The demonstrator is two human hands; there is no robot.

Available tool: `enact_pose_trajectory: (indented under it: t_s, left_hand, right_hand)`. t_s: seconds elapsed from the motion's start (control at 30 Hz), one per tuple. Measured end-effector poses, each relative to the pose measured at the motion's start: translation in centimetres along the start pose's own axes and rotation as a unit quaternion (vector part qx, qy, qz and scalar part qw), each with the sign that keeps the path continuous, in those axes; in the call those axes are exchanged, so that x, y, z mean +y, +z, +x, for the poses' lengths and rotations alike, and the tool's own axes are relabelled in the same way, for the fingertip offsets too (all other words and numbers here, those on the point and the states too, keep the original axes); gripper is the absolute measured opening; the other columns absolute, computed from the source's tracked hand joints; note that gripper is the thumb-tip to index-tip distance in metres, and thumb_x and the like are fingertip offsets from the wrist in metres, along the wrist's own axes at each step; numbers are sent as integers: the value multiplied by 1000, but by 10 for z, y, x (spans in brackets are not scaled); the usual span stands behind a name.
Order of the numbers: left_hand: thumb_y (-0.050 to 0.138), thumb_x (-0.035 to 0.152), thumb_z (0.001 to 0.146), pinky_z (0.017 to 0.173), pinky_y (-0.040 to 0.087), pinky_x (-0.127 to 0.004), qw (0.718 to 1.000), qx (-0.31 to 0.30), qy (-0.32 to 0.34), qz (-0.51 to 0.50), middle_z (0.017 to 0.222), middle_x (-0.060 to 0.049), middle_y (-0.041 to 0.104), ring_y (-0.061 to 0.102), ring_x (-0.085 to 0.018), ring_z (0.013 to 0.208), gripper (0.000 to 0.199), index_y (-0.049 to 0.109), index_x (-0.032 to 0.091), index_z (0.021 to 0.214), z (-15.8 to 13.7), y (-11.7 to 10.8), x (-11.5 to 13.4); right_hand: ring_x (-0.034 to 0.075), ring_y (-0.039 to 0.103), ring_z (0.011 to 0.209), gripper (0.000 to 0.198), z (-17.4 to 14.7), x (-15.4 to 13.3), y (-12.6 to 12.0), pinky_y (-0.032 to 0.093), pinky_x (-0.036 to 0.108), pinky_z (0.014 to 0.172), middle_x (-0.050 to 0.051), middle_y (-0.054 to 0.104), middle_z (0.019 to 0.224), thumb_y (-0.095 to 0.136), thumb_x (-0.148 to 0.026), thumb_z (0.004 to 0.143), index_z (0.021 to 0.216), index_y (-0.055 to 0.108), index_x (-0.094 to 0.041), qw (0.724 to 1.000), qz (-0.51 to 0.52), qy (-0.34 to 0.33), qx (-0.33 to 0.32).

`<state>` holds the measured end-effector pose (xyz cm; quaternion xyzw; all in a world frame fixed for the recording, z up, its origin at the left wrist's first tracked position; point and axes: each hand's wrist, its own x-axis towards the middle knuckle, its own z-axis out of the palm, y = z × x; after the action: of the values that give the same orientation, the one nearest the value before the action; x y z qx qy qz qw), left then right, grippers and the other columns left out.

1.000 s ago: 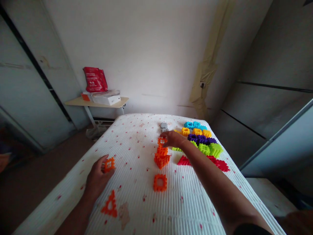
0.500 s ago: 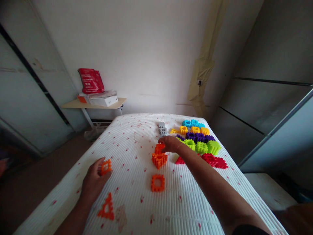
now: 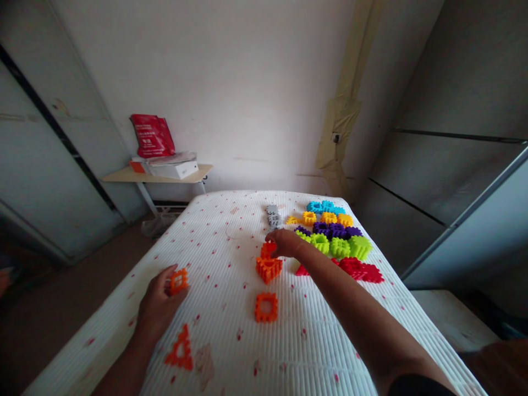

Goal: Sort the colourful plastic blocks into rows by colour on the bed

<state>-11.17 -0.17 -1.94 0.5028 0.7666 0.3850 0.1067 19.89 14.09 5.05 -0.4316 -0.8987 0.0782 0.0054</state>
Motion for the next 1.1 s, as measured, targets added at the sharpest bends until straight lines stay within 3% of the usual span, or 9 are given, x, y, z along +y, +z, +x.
enact_pose_trajectory:
  t_s: [0.47, 0.57, 0.67, 0.77, 0.9, 1.1]
  left_hand:
    - [54, 33, 66, 93, 44, -41, 1000, -7, 0, -3, 120, -13, 52, 53, -28, 108, 60, 47, 17, 123, 1, 2, -2]
    - [56, 31, 66, 93, 44, -39, 1000, 10, 1, -9, 119, -11, 53, 54, -26, 107, 59, 47, 19, 123, 0, 2, -1]
    - [57, 30, 68, 91, 46, -36, 998, 35, 32, -34, 119, -9, 55, 56, -23, 104, 60, 43, 21, 126, -2, 2, 5]
    - [58, 26, 70, 90, 46, -35, 993, 49, 94, -57, 119, -8, 56, 56, -21, 104, 63, 38, 23, 129, -7, 3, 18]
    - [60, 24, 72, 91, 45, -37, 981, 64, 182, -33, 120, -9, 56, 54, -22, 106, 66, 34, 24, 132, -16, 7, 35]
    - [60, 31, 76, 94, 44, -39, 958, 50, 281, -4, 119, -12, 56, 53, -24, 109, 61, 34, 22, 131, -21, 14, 47]
  right_hand:
    - [21, 60, 98, 52, 1, -2, 1, 45, 29, 84, 11, 63, 111, 72, -19, 64, 114, 60, -14, 1000, 3, 9, -5]
    - [21, 60, 98, 55, -1, -1, -9, 44, 30, 86, 9, 63, 113, 73, -19, 63, 115, 59, -16, 999, 24, 32, 9]
    - [20, 61, 92, 49, -6, -6, -29, 45, 29, 81, 9, 65, 108, 71, -19, 66, 113, 61, -17, 995, 48, 53, 70]
    - [16, 62, 79, 35, -11, -27, -43, 46, 25, 72, 5, 67, 97, 66, -19, 71, 106, 63, -18, 984, 120, 21, 127]
    - [10, 58, 66, 21, -16, -77, -36, 44, 21, 62, 3, 66, 90, 62, -21, 76, 97, 64, -17, 955, 254, -75, 132]
    - [9, 56, 64, 39, -13, -127, -7, 42, 22, 61, 7, 63, 102, 66, -25, 73, 111, 60, -17, 956, 239, -108, 134]
